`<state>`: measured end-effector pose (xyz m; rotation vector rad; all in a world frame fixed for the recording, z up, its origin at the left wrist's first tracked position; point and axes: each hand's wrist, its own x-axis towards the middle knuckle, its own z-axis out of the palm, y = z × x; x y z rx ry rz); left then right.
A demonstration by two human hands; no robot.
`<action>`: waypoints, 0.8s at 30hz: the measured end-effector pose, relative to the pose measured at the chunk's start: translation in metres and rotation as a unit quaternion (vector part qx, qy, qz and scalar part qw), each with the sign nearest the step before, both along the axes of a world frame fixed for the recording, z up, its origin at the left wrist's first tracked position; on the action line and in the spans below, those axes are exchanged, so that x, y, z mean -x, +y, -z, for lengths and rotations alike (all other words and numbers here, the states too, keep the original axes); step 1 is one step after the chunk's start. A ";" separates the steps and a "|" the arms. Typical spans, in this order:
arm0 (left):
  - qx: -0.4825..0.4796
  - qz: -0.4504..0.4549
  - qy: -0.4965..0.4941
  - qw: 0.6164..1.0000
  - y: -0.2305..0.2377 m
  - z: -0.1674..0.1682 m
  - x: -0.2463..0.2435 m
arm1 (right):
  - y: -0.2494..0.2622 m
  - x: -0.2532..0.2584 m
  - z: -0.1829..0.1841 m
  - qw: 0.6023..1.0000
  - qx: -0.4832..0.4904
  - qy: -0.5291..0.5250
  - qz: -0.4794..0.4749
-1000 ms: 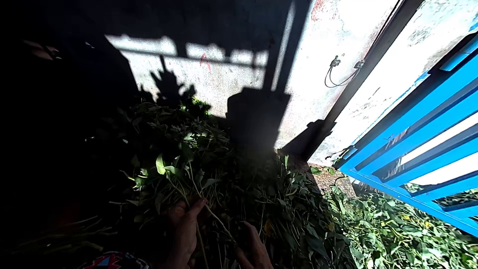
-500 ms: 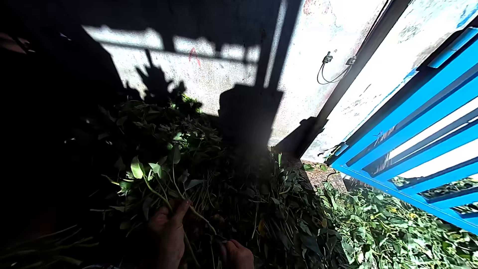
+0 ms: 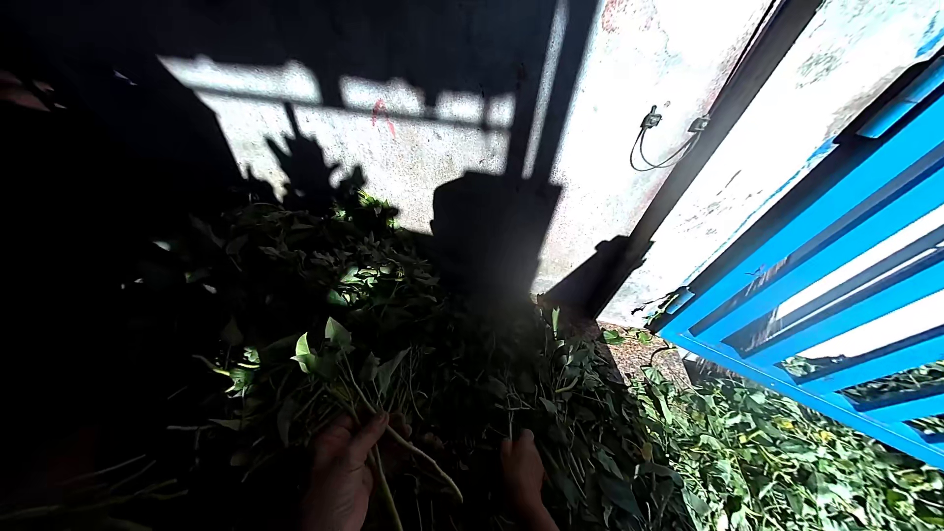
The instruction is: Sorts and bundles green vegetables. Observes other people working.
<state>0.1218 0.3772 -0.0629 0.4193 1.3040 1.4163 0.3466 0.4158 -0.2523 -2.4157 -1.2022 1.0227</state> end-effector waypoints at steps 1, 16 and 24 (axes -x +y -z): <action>-0.002 0.007 -0.006 1.000 -0.001 -0.001 -0.001 | -0.008 0.003 -0.015 0.999 -0.028 0.039 0.014; 0.004 -0.004 -0.042 0.999 -0.009 -0.017 -0.002 | -0.079 0.014 -0.048 0.923 -0.110 0.357 0.092; 0.015 0.042 -0.037 0.998 -0.013 -0.017 0.000 | -0.091 0.020 -0.059 0.886 -0.171 0.415 0.114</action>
